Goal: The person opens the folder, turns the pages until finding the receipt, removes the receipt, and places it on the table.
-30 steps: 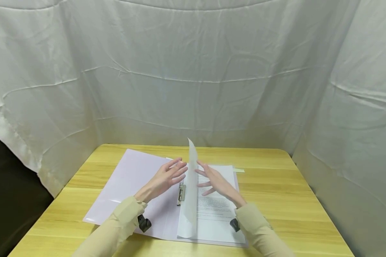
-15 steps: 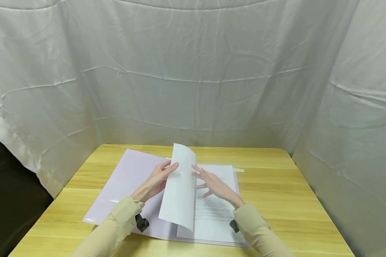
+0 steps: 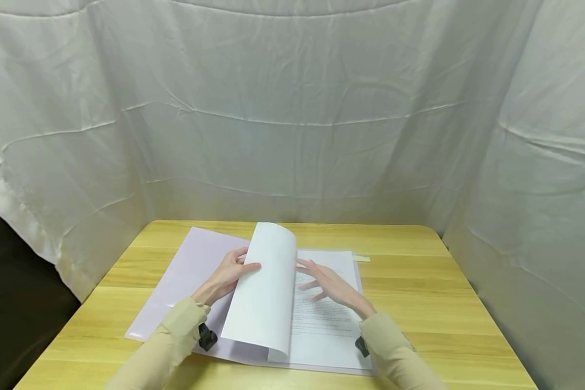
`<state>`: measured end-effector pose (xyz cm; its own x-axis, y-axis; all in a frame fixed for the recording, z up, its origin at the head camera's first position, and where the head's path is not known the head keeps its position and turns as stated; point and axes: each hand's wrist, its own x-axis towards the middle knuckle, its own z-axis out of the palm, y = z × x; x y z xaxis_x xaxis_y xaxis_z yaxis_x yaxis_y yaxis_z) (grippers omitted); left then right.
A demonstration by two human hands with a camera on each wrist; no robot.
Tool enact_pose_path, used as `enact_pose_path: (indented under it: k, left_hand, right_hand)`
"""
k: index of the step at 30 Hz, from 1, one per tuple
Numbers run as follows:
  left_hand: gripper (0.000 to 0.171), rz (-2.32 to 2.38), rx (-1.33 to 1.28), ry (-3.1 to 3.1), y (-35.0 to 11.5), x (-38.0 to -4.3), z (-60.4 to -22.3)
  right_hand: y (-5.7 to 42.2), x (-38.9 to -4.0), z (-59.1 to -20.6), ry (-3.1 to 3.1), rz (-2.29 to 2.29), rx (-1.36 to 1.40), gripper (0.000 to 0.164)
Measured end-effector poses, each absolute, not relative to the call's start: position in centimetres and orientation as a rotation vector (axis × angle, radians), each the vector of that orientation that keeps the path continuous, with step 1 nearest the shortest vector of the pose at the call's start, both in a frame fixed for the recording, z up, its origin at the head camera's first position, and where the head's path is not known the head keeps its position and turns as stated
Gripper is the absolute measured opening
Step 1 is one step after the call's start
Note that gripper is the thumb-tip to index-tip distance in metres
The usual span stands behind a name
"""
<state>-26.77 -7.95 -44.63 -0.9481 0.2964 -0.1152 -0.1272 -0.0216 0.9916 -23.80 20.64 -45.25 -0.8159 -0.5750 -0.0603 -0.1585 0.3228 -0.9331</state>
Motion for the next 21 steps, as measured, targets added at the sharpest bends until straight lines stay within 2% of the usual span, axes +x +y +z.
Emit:
enact_pose_path:
  k: [14,21]
  left_hand:
    - [0.055,1.863,-0.007,2.249,-10.6,-27.5,-46.2]
    - [0.067,1.555,-0.056,2.561,-12.3,-27.6,-46.5]
  right_hand:
    - [22.6,-24.1,-46.7,2.281,-1.443,-0.605,0.061]
    - [23.8,-24.8,-47.5,2.350,-1.437,-0.563,0.061]
